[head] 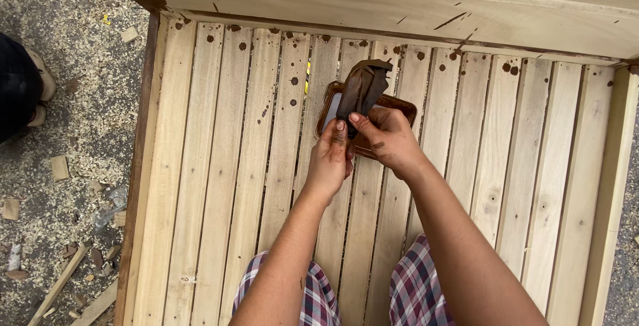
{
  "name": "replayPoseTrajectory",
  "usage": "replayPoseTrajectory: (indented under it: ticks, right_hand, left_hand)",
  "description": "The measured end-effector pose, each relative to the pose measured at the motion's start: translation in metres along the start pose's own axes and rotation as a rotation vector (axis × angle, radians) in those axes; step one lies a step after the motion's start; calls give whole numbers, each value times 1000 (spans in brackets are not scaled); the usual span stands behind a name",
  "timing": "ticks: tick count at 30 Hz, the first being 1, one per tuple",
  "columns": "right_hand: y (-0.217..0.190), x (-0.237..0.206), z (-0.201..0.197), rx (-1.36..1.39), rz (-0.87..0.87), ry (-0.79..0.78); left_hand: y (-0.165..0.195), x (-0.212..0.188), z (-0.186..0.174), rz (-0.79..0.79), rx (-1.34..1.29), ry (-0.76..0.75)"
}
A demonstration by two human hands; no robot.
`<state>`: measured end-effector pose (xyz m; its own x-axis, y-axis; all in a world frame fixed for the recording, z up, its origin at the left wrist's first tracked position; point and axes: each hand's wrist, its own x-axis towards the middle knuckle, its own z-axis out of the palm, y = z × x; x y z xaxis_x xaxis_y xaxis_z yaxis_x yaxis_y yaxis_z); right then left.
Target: The person wraps a cloth around a paint brush, dips the brush into a tray of brown wood stain, and brushes the stain onto the unfinished wooden slats and panels of a bench-like structure, working across the backrest and side surfaces.
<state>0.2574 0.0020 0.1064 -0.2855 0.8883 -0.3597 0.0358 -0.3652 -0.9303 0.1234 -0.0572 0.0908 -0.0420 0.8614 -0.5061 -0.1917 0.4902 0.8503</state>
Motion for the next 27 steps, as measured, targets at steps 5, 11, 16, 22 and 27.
replayPoseTrajectory:
  ticks: [5,11,16,22,27]
  right_hand:
    - [-7,-7,-12,283,-44,56]
    - [-44,13,-47,671,-55,323]
    - [-76,29,-66,360,-111,338]
    - [-78,11,-93,437,-168,472]
    - [-70,-2,-95,281,-49,456]
  left_hand:
    - [13,2,-7,-236,-297,-148]
    - [20,-12,-3,-313,-286,-196]
    - [23,-6,-5,-294,-250,-190]
    - [30,3,-6,-225,-234,-172]
    - [37,1,-6,-254,-180,-199]
